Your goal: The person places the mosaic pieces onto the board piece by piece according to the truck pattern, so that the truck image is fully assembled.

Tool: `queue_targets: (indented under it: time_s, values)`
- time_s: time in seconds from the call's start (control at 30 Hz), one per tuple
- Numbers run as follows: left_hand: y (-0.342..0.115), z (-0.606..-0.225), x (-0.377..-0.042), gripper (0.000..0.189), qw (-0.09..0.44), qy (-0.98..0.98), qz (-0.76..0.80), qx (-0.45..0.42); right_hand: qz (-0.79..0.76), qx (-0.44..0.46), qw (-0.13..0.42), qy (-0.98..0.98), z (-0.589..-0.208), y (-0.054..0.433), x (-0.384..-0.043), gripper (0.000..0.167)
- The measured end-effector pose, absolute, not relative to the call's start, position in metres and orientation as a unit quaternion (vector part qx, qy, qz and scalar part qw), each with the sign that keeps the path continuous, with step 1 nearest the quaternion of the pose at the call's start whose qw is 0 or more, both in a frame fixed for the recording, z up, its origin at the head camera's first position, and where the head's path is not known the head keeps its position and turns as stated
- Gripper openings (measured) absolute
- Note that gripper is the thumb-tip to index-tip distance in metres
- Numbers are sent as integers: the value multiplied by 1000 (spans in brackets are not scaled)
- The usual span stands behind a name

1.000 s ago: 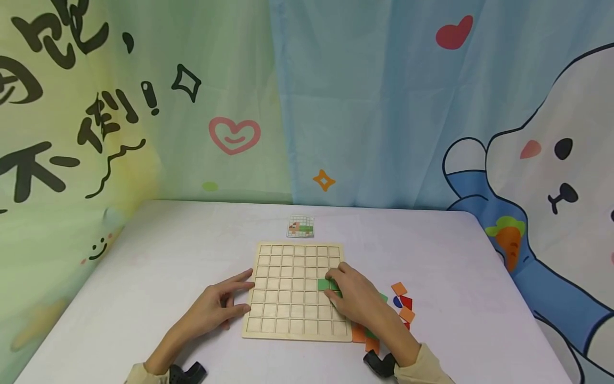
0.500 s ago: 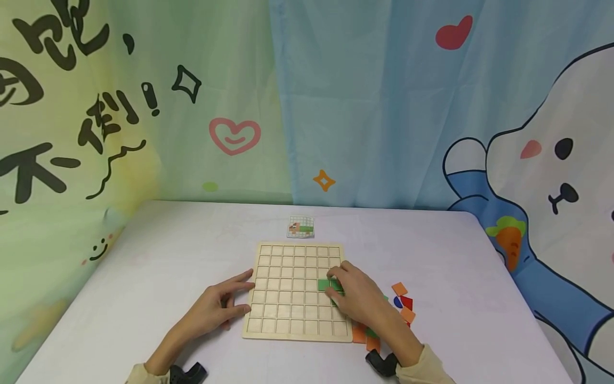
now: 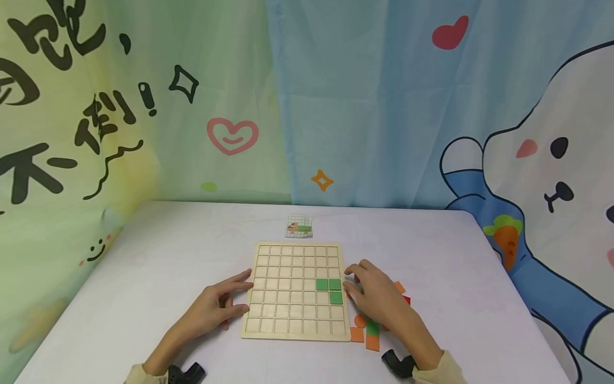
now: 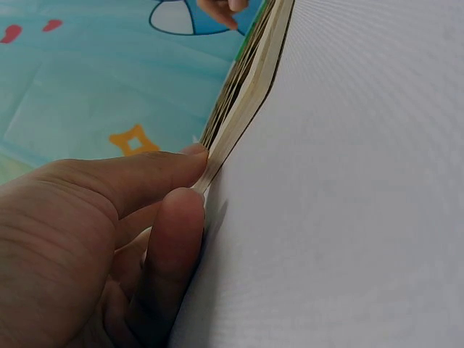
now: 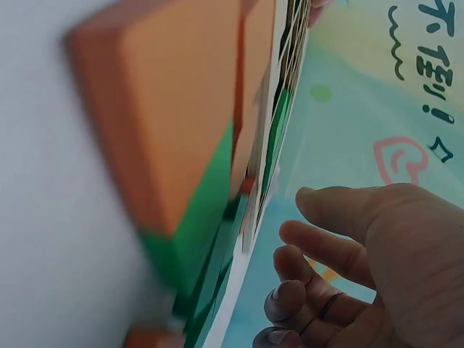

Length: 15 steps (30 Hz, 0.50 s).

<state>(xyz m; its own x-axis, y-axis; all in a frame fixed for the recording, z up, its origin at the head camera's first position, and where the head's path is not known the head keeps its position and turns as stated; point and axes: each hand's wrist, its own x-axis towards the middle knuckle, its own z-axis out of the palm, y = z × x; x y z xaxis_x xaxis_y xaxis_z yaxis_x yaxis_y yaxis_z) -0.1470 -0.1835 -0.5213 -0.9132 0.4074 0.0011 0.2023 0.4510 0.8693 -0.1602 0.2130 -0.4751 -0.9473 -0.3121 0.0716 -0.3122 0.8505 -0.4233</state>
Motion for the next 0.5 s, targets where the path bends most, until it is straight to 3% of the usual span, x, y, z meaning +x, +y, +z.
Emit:
queue_targets:
  time_s: [0.5]
  values:
    - [-185,-523,-148,54,103,841,498,183,203,115,-12,-972,-475,242,-150,29]
